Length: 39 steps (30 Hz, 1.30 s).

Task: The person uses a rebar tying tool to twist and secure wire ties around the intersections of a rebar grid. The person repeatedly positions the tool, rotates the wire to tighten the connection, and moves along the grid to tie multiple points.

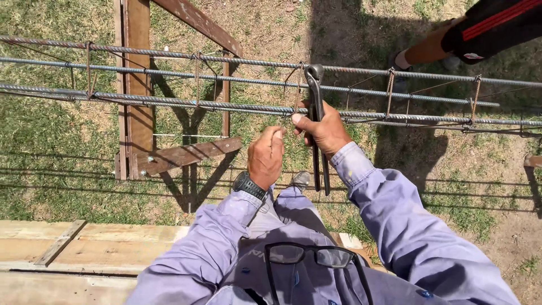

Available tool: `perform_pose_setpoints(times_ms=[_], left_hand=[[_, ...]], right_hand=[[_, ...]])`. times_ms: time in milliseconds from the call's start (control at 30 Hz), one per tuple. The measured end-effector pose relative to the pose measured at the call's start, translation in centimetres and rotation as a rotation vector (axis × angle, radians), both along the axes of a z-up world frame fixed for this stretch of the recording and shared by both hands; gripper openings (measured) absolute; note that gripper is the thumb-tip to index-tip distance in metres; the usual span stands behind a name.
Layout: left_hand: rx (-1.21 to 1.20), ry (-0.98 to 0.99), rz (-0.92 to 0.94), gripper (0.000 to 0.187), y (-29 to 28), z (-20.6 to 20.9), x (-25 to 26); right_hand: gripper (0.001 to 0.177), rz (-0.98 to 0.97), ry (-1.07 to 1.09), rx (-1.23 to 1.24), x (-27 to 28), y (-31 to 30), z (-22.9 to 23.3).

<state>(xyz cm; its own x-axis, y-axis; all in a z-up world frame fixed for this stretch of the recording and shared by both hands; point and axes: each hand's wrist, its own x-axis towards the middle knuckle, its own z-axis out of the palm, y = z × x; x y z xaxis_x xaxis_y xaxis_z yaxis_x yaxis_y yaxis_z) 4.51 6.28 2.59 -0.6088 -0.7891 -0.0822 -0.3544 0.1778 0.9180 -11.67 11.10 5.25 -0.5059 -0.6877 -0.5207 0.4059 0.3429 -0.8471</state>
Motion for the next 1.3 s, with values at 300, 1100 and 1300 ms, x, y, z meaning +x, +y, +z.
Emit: perform_pose_setpoints(times_ms=[300, 1100, 1300], left_hand=[[0.022, 0.046, 0.082, 0.022, 2.7, 4.4, -2.5], [-0.123, -0.767, -0.347, 0.046, -0.1, 16.6, -7.3], [-0.733, -1.067, -0.487, 0.030, -3.7, 2.1, -11.6]], right_hand=[[0.033, 0.106, 0.446, -0.033, -0.7, 0.5, -3.8], [0.019, -0.045, 0.398, 0.023, -0.4, -1.2, -6.0], [0.020, -0.081, 0.266, -0.032, 0.3, -2.1, -5.2]])
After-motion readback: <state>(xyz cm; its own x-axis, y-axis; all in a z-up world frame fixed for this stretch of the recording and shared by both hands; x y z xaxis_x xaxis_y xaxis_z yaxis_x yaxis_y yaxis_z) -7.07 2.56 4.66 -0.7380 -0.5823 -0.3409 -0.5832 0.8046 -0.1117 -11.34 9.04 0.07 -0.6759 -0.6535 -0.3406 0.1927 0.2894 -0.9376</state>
